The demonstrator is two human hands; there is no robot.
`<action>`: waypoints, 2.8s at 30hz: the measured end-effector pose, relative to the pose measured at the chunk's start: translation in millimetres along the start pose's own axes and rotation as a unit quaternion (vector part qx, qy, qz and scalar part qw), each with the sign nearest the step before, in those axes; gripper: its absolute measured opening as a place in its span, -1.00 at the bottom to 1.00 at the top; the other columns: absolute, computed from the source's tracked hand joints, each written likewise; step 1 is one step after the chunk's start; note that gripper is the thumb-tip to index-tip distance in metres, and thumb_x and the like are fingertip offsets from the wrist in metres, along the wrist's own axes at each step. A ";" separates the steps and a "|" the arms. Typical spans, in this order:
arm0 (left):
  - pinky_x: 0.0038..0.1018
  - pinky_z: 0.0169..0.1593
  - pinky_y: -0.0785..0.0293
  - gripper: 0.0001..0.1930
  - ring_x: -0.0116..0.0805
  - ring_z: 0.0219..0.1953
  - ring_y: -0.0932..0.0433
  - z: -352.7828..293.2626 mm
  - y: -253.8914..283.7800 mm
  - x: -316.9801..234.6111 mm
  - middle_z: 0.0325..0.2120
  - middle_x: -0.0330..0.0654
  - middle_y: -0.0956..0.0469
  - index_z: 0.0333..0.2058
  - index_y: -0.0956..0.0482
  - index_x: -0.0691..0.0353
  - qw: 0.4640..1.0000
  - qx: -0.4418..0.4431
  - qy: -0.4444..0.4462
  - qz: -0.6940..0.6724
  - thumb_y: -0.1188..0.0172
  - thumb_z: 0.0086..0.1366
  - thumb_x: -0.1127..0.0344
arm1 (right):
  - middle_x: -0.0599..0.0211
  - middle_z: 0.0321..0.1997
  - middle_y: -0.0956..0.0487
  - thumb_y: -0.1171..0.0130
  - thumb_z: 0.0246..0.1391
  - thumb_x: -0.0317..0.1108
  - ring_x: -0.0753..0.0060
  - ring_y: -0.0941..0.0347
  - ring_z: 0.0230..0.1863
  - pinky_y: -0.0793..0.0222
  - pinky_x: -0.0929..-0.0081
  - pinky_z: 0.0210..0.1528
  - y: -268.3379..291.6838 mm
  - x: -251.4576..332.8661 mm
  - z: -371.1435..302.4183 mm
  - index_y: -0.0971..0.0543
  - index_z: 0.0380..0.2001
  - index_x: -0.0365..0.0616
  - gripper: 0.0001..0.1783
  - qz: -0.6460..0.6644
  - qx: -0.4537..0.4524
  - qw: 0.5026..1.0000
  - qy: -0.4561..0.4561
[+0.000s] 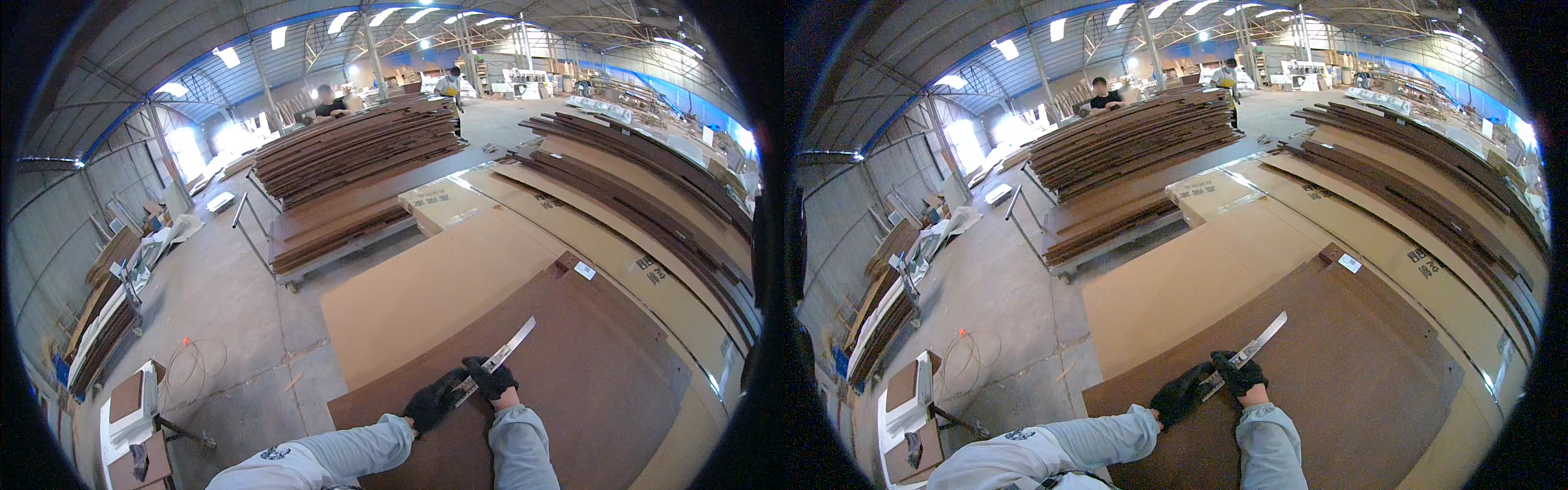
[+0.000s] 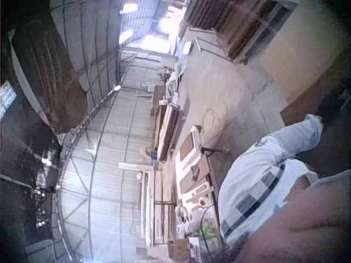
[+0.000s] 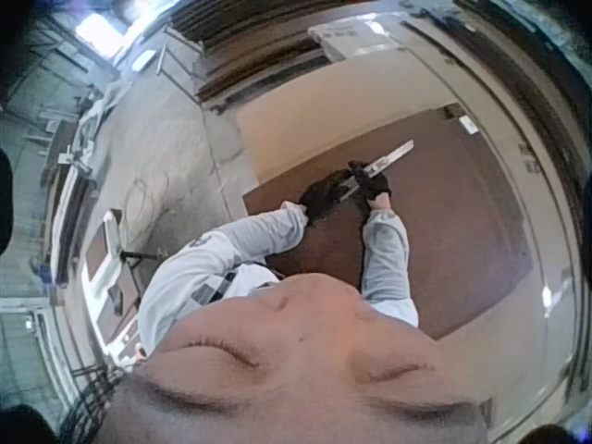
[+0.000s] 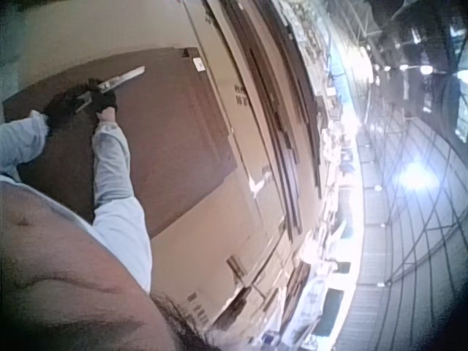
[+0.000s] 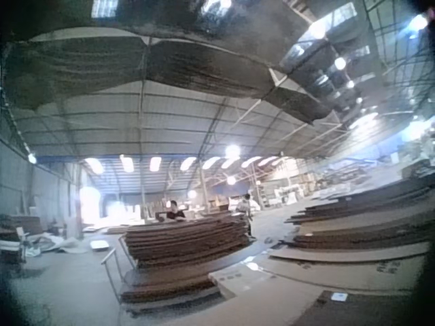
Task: The person wipes a large brown panel with a cloth, then uses a utility knife to cut along a straightedge. They handle white panels and wooden strips, placing them on the brown panel and arranging components on a work surface.
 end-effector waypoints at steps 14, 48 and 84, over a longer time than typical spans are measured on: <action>-0.28 -0.04 -0.35 -0.58 0.00 -0.09 -0.44 0.2 -7.2 10.5 -0.11 0.06 -0.44 0.08 -0.31 0.03 0.995 0.041 0.008 0.086 0.10 0.26 0.09 | 0.26 -0.32 -0.57 -0.08 0.09 -0.31 0.45 -0.48 -0.28 -0.39 0.52 -0.20 -7.2 20.7 -11.4 -0.50 -0.15 -0.24 -0.70 0.092 0.000 0.996 -0.003; -0.27 -0.22 -0.45 -0.60 -0.03 -0.27 -0.53 -7.7 -9.4 18.6 -0.26 0.05 -0.51 0.04 -0.32 0.12 0.989 -0.024 -0.105 0.105 -0.01 0.23 0.20 | 0.19 -0.29 -0.55 -0.07 0.10 -0.26 0.40 -0.48 -0.24 -0.40 0.48 -0.17 -7.8 10.0 -7.8 -0.43 -0.08 -0.28 -0.63 0.115 0.032 0.993 -0.010; -0.25 -0.24 -0.45 -0.62 -0.01 -0.28 -0.53 -4.0 -12.0 20.4 -0.29 0.06 -0.52 0.00 -0.35 0.11 0.991 0.001 -0.079 0.105 0.00 0.21 0.16 | 0.06 -0.17 -0.49 0.13 0.17 -0.02 0.19 -0.48 -0.21 -0.47 0.29 -0.22 -8.2 8.6 -8.7 -0.38 -0.06 -0.28 -0.49 0.223 0.033 0.972 -0.074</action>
Point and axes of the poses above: each hand's wrist, its own z-axis towards the middle knuckle, its own y-axis out of the back of the hand, x = y × z, the point moved 4 cm from there along z, towards the middle knuckle
